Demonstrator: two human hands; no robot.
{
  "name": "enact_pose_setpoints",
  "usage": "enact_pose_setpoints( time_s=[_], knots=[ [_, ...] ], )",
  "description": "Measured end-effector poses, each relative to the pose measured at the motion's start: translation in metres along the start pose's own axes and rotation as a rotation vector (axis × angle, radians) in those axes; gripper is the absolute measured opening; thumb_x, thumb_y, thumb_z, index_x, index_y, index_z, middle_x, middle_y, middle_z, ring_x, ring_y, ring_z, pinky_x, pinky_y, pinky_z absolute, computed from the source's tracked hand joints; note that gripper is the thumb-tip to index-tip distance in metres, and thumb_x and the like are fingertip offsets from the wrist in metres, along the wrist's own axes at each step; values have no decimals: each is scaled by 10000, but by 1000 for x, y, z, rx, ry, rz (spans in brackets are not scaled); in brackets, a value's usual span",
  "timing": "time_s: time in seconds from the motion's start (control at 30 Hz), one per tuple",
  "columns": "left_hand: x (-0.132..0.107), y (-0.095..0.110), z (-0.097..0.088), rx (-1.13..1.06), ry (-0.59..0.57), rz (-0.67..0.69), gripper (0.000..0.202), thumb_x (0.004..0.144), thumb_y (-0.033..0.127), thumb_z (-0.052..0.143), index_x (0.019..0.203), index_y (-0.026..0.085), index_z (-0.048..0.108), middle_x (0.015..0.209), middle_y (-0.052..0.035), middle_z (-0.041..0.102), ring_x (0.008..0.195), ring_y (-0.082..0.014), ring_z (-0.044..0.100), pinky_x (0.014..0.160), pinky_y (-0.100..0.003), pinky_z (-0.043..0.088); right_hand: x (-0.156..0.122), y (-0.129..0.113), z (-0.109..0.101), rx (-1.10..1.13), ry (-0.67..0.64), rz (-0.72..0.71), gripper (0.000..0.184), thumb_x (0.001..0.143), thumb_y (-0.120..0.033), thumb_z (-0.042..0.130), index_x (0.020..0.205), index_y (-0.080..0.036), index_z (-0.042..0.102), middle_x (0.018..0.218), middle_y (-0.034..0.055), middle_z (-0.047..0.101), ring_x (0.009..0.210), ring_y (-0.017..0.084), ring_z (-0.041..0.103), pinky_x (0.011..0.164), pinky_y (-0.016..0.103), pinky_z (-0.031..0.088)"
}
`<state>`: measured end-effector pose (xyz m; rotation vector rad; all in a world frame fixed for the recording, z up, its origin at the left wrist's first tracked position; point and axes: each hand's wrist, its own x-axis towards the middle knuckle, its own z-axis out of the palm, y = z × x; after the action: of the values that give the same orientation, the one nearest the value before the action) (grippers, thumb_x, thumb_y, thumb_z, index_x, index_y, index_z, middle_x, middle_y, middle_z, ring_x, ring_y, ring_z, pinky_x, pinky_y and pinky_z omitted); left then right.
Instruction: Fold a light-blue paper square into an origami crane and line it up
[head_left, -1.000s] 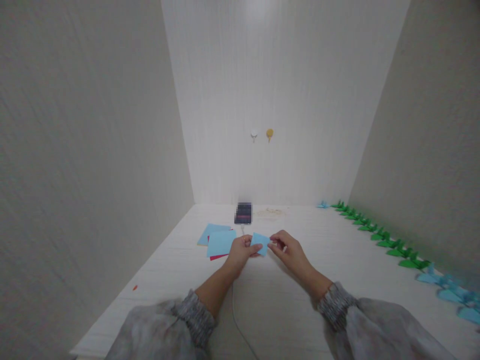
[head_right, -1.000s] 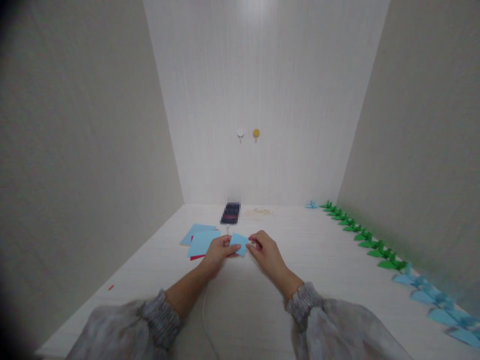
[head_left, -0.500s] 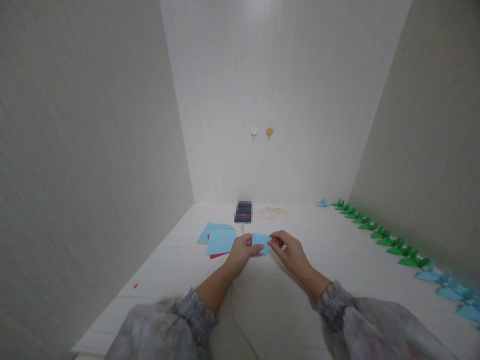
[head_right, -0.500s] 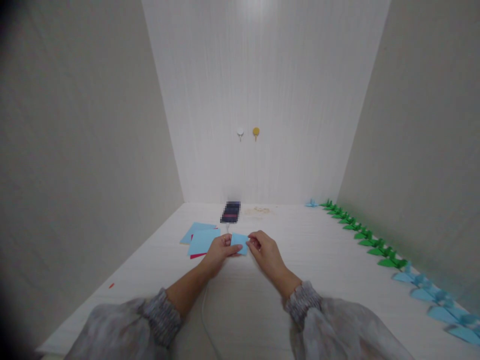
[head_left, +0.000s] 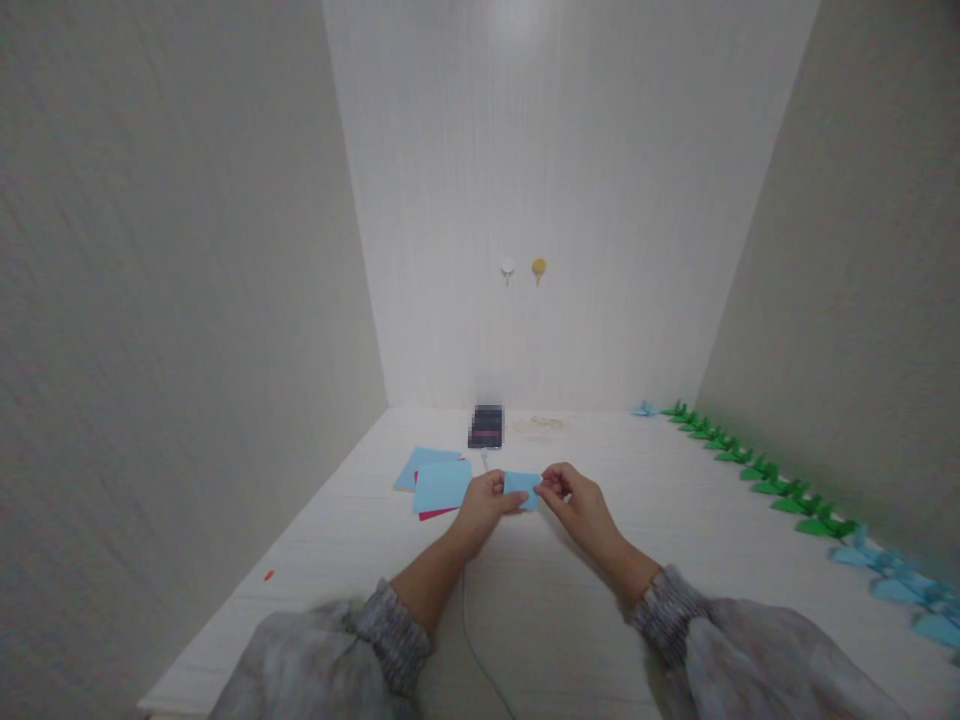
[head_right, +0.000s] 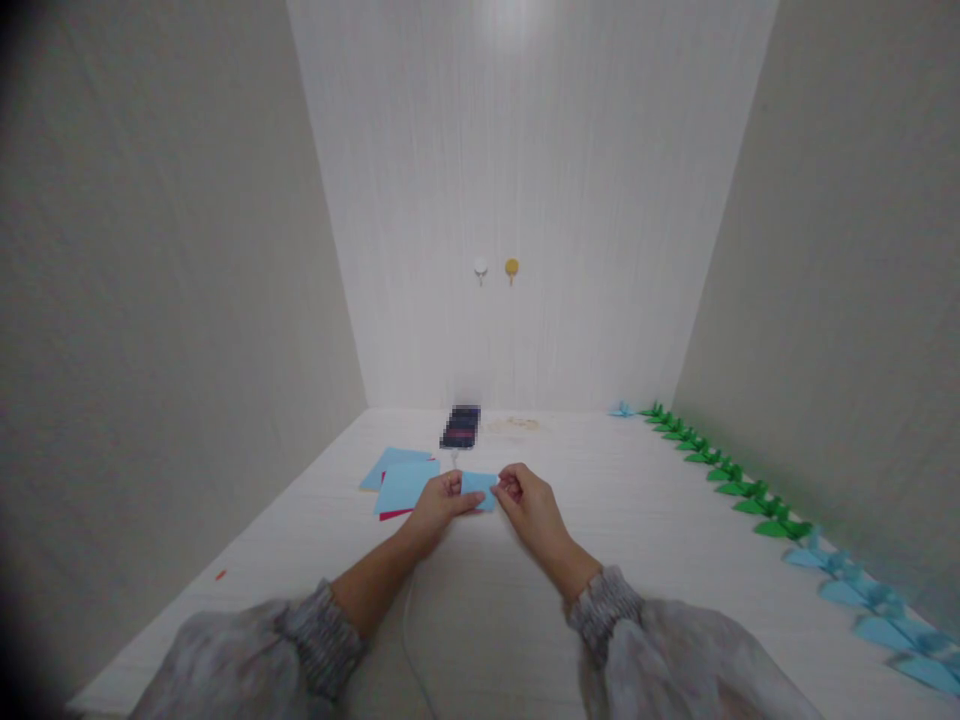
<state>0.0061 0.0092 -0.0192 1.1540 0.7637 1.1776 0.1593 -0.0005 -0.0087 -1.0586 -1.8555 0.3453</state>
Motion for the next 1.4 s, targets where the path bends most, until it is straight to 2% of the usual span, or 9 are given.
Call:
enact_pose_setpoints(
  time_s=[0.23,0.37,0.67,1.0,1.17,1.33,1.4],
  knots=[
    [0,-1,-1,26,-26,3,286,506,241,667,724,112,534,693,-35,608,608,-128,559,637,-280,440,0,-1,0,-36,-26,-38,66,715,-237,474,732,-173,468,599,-16,477,542,101,462,504,202,371],
    [0,-1,0,34,-39,-14,310,507,254,665,748,107,538,702,-43,607,631,-143,565,648,-297,442,0,-2,0,-7,-6,3,86,715,-240,471,765,-177,438,573,-31,451,507,95,446,464,194,357],
    [-2,1,2,28,-38,-22,295,515,243,660,752,112,544,686,-36,608,653,-151,571,660,-301,441,0,-2,1,21,-29,13,90,714,-226,468,784,-179,437,592,-23,466,519,102,458,480,208,372],
    [-2,1,1,28,-32,-40,311,490,260,672,731,108,547,686,-37,606,630,-143,566,640,-293,451,1,-2,0,-46,-19,-26,65,701,-203,475,753,-172,453,585,-22,474,526,101,458,489,204,367],
    [-2,4,3,15,-41,-82,307,516,317,654,705,104,539,681,-37,597,622,-135,559,624,-296,466,0,-1,1,-54,-24,-24,59,698,-197,473,744,-179,439,561,-30,461,504,99,450,477,206,369],
    [-2,8,5,-43,-18,-122,315,559,383,605,684,103,536,638,-33,575,573,-122,535,596,-309,468,0,-2,1,13,-21,7,184,693,-206,480,865,-184,417,632,-13,497,510,99,465,487,215,392],
    [-3,10,7,-49,3,-134,315,560,404,593,654,110,534,600,-23,562,543,-116,519,581,-303,460,0,-3,1,15,-20,4,179,693,-220,482,862,-183,434,628,-11,499,510,101,466,489,218,394]
  ],
)
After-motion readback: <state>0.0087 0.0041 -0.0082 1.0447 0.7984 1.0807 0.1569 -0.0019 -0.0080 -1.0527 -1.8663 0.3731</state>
